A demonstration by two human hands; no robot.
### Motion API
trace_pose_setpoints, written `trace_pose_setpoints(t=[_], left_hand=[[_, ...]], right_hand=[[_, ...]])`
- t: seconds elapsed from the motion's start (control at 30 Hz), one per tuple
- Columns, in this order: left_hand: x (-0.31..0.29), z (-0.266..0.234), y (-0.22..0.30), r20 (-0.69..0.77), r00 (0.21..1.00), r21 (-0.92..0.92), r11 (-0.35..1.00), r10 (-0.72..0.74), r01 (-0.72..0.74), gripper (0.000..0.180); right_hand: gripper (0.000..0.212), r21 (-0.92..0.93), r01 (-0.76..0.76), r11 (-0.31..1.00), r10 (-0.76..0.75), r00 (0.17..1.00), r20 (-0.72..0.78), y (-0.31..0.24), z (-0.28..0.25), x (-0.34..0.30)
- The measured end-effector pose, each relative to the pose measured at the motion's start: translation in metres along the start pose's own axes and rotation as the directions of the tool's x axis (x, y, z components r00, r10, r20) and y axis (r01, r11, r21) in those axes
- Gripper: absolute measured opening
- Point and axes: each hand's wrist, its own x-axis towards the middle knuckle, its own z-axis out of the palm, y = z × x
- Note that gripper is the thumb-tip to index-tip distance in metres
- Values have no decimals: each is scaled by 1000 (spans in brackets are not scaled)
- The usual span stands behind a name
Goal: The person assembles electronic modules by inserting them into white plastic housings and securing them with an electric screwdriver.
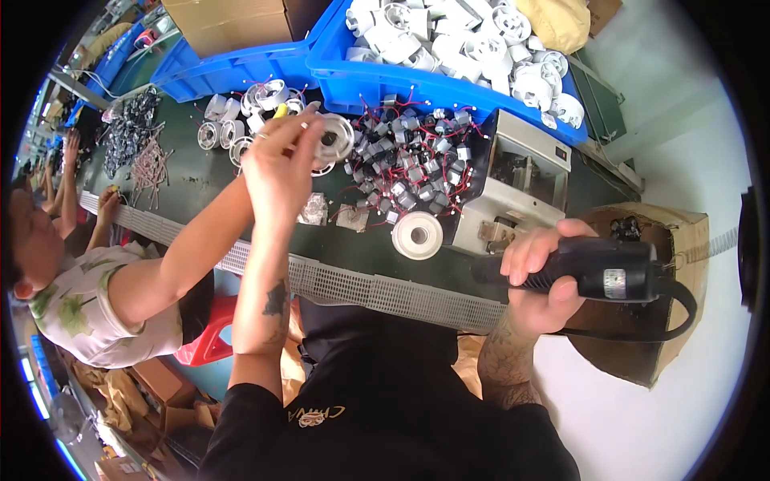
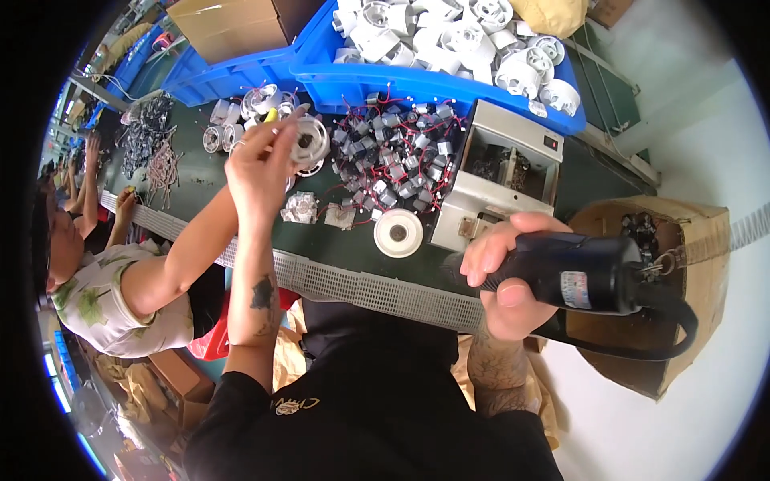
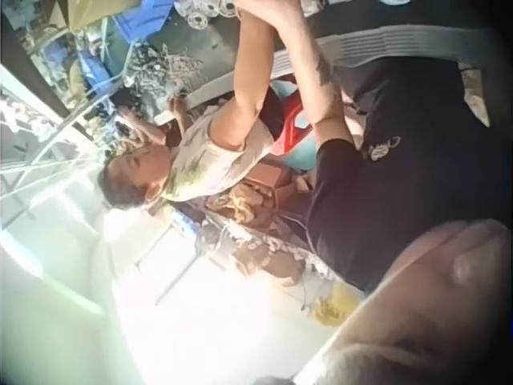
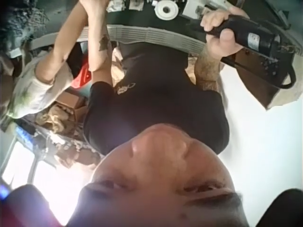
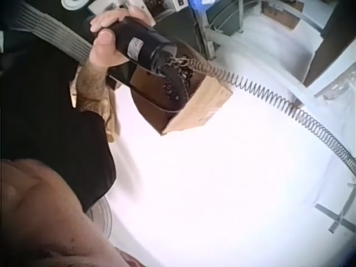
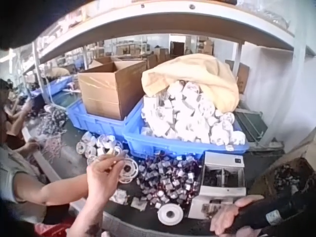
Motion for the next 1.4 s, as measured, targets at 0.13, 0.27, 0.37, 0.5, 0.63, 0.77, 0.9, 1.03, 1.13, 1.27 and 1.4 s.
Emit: trace_pose_setpoints(t=[0.13, 0.27, 0.37, 0.5, 0.63, 0.77, 0.9, 1.03, 1.13, 1.27, 1.4], left_hand=[[34, -8, -8, -51, 986, 194, 970, 160, -147, 17], [61, -8, -23, 2, 998, 303, 951, 70, -67, 21], [71, -1, -40, 97, 995, 461, 884, 32, -73, 21], [85, 5, -72, 96, 995, 633, 773, -30, -38, 17], [102, 9, -64, 26, 998, 678, 735, -62, 27, 18], [111, 21, -28, -26, 983, 397, 904, 182, -157, 19], [112, 70, 13, 141, 909, 275, 867, 391, -416, 36], [114, 107, 15, 263, 955, 374, 897, 138, -233, 47], [111, 104, 16, 226, 956, 306, 918, 186, -251, 46], [94, 73, 34, -12, 989, 30, 989, 147, -146, 39], [47, 47, 52, 6, 994, -260, 961, 105, -100, 32]], right_hand=[[65, -59, 18, 998, -21, 999, -43, 0, -5, -8], [65, -266, 24, 964, -27, 1000, -7, -4, -13, -12], [62, -289, 12, 957, -18, 1000, -18, -7, -16, -15], [59, -305, 22, 952, -33, 999, -31, -8, -16, -16], [54, -187, -31, 982, 12, 995, -98, -11, -13, -20], [54, -168, -39, 985, 26, 996, -81, -11, -12, -23], [54, -105, -56, 993, 54, 998, -24, -8, -4, -23], [55, -96, -55, 994, 57, 998, 18, -6, 2, -26], [55, -90, -43, 995, 42, 999, -9, -8, -2, -28], [57, -128, -39, 991, 30, 997, -69, -11, -8, -28], [60, -296, -9, 955, -11, 998, -63, -10, -14, -25]])
